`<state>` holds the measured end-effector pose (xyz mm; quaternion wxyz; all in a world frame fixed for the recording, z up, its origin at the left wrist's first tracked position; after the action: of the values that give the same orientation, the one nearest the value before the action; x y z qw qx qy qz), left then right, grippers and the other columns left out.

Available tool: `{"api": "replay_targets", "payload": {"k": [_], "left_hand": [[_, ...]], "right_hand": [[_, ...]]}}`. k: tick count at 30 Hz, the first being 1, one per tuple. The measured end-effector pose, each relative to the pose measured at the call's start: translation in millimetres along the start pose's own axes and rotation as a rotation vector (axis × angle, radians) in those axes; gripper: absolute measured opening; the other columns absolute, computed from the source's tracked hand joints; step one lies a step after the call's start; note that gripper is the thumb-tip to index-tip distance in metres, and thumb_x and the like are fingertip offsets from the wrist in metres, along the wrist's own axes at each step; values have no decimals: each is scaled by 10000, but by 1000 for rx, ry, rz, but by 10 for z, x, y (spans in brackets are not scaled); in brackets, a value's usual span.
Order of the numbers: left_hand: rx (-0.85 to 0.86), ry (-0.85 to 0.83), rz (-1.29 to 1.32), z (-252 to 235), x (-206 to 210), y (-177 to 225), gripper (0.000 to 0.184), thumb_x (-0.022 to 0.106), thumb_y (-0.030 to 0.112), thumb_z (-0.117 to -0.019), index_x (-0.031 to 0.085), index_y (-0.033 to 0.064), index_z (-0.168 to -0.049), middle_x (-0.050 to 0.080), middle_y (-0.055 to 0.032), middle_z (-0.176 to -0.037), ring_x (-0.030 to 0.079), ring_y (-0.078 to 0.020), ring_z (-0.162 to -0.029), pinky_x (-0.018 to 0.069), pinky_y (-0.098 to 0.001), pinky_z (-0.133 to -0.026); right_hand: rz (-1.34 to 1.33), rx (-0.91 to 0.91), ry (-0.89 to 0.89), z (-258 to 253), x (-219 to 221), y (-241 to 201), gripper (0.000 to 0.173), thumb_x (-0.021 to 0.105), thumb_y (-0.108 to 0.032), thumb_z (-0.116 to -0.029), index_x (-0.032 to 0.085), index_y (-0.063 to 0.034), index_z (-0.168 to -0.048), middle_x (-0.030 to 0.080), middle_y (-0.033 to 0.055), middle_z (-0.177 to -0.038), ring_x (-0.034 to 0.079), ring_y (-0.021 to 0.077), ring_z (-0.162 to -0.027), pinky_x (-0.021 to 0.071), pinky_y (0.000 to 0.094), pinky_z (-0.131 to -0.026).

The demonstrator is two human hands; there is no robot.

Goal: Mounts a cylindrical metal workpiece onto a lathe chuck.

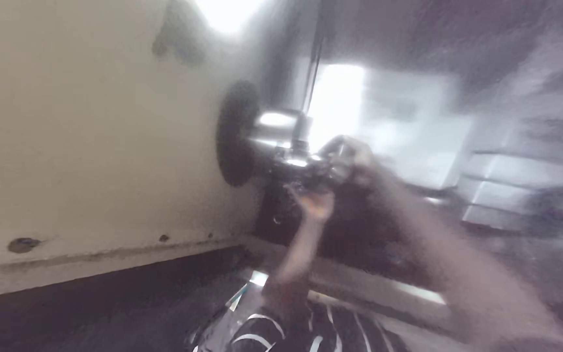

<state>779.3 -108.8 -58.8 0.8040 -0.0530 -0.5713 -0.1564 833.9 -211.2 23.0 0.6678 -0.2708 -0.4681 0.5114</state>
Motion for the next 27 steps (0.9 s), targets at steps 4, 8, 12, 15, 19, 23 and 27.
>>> {"api": "replay_targets", "payload": {"k": [4, 8, 12, 15, 19, 23, 27], "left_hand": [[35, 54, 1, 44, 35, 30, 1037, 153, 997, -748, 541, 250, -1353, 606, 0, -1315, 565, -172, -1232, 478, -444, -1041], [45, 75, 38, 15, 93, 58, 1006, 172, 985, -764, 534, 248, -1345, 606, -6, -1304, 564, -181, -1240, 466, -443, -1063], [39, 85, 95, -31, 108, 44, 1035, 204, 985, -760, 498, 232, -1405, 582, -48, -1378, 544, -241, -1296, 444, -519, -1091], [16, 123, 77, -24, 86, 43, 1045, 234, 1000, -736, 514, 216, -1368, 604, -67, -1325, 586, -260, -1228, 492, -519, -1026], [-1, 137, 66, -11, 73, 59, 1070, 238, 1021, -701, 536, 214, -1337, 613, -72, -1302, 593, -267, -1209, 488, -527, -1027], [-33, 155, 53, -31, 54, 72, 1132, 228, 1045, -662, 509, 212, -1376, 604, -98, -1335, 607, -287, -1200, 513, -504, -1003], [-40, 115, 53, -53, 69, 73, 1145, 209, 1045, -660, 513, 208, -1381, 626, -90, -1297, 614, -271, -1186, 505, -490, -1019]], "right_hand": [[304, -124, -31, -126, -5, -196, 485, 232, -397, -1130, 625, -135, -1237, 689, -23, -1010, 661, 29, -900, 576, 233, -794], [381, -153, -78, -120, 177, -303, 466, 209, -326, -1133, 634, -142, -1182, 695, -22, -990, 660, 29, -885, 570, 218, -779], [421, -53, -117, -66, 393, -378, 489, 194, -286, -1146, 424, -95, -1533, 565, 106, -1441, 572, 154, -1270, 486, 341, -1049], [218, 135, 70, -99, 307, -155, 535, 314, -592, -1074, 501, -257, -1447, 616, 47, -1268, 610, 169, -1088, 545, 392, -828], [288, 177, 184, -249, 188, -17, 591, 348, -712, -1010, 557, -228, -1278, 534, 33, -860, 508, 131, -652, 433, 287, -508], [324, 179, 150, -331, 233, -56, 611, 304, -701, -1025, 564, -211, -1282, 459, 20, -735, 399, 120, -506, 377, 270, -440], [319, 194, 166, -382, 244, -43, 630, 319, -720, -1012, 581, -159, -1127, 450, 30, -720, 430, 134, -541, 394, 288, -464]]}}
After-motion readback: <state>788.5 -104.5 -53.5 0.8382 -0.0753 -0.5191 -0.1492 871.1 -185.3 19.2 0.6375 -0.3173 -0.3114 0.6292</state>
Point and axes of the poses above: each hand's wrist, its own z-axis away from the middle knuckle, its own x-axis out of the palm, y = z × x, the point moved 10 cm from there along -z, towards the middle knuckle
